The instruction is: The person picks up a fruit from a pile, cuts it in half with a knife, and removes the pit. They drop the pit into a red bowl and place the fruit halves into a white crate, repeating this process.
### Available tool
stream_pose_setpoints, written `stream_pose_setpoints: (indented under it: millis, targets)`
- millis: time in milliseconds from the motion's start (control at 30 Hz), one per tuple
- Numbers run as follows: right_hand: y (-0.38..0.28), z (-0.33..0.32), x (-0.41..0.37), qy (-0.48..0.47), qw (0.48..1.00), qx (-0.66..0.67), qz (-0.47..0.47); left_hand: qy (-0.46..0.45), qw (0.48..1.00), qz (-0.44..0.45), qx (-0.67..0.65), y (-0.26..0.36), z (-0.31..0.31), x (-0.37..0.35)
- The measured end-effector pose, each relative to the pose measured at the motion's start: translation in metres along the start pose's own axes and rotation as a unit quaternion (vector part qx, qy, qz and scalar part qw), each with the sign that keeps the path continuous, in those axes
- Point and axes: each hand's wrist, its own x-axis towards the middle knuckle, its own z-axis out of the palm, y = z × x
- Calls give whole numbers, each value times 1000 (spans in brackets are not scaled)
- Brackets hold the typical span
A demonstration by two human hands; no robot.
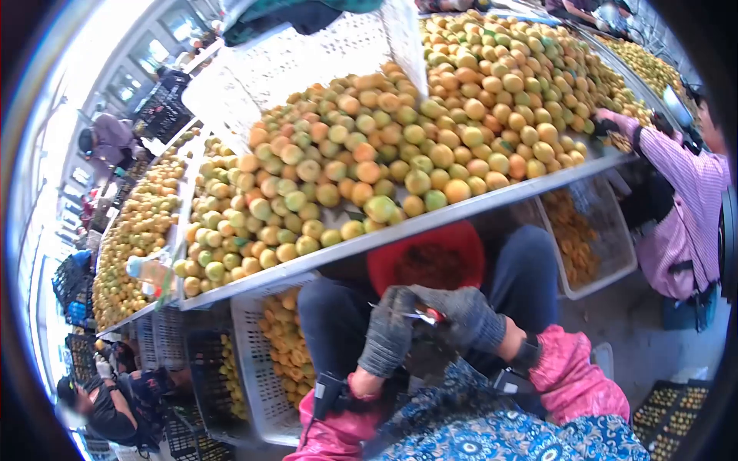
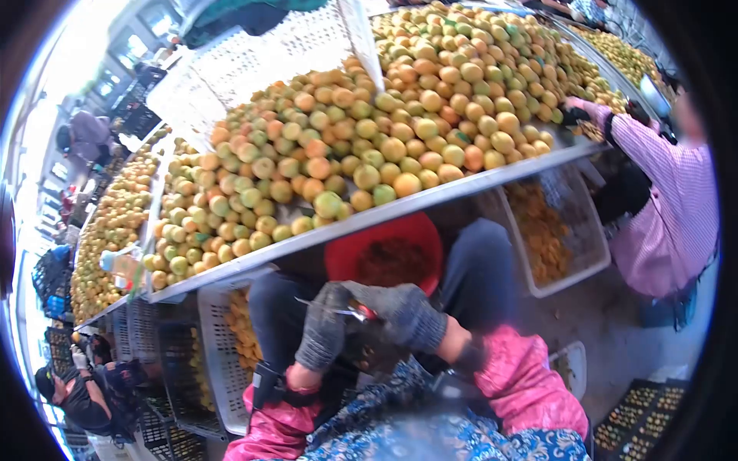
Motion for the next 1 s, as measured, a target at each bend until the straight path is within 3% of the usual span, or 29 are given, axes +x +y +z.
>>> stream_pose_setpoints:
  millis: [33, 100, 133, 167, 200, 233, 367, 433, 467, 500, 533, 567, 633, 733, 800, 867, 900, 933, 1000]
  targets:
    - [3, 2, -3, -2, 1000, -3, 15, -8, 1000, -5, -12, -7, 3, -4]
    - [9, 5, -3, -28, 999, -6, 33, -10, 978, -147, -146, -16, 8, -5]
    - [9, 4, -3, -29, 999, -7, 39, -14, 977, -149, -150, -12, 8, -5]
    - [7, 4, -4, -38, 998, -20, 44, -5, 917, -251, -309, -7, 7, -6]
    - [5, 3, -3, -48, 997, -33, 48, 6, 821, -344, -455, 0, 5, -3]
    - [0, 1, 0, -48, 997, -39, 45, 7, 799, -367, -476, 3, 5, 1]
    - [-1, 4, 4, -89, 990, -67, 82, -76, 798, -388, -454, -10, -5, -5]
    - [6, 14, 0, -29, 996, -72, 53, -95, 888, -326, -310, -29, 2, -7]
    - [6, 18, 0, -30, 995, -71, 57, -97, 886, -329, -312, -37, 10, -8]
    - [6, 23, 0, -10, 995, -71, 75, -24, 885, -309, -348, -40, 21, -7]
    - [7, 27, 1, 9, 993, -72, 94, 49, 877, -287, -383, -41, 29, -8]
    - [8, 30, 3, 5, 992, -71, 100, 48, 873, -293, -387, -42, 35, -10]
    - [10, 39, 4, 51, 988, -29, 140, 103, 742, -374, -546, -32, 38, -5]
    - [13, 49, 6, 78, 983, -23, 165, 161, 732, -333, -572, -51, 60, -13]
    - [13, 54, 11, 96, 980, -22, 173, 154, 700, -375, -587, -63, 67, -15]
    - [15, 57, 19, 91, 946, 84, 299, 174, 841, -323, -397, -67, 71, -17]
    - [22, 62, 20, 120, 944, 91, 293, 180, 808, -343, -444, -53, 66, -14]
    - [32, 66, 18, 120, 944, 89, 293, 180, 808, -342, -445, -51, 63, -13]
    - [46, 67, 15, 199, 890, 251, 323, 146, 884, -318, -309, -47, 59, -9]
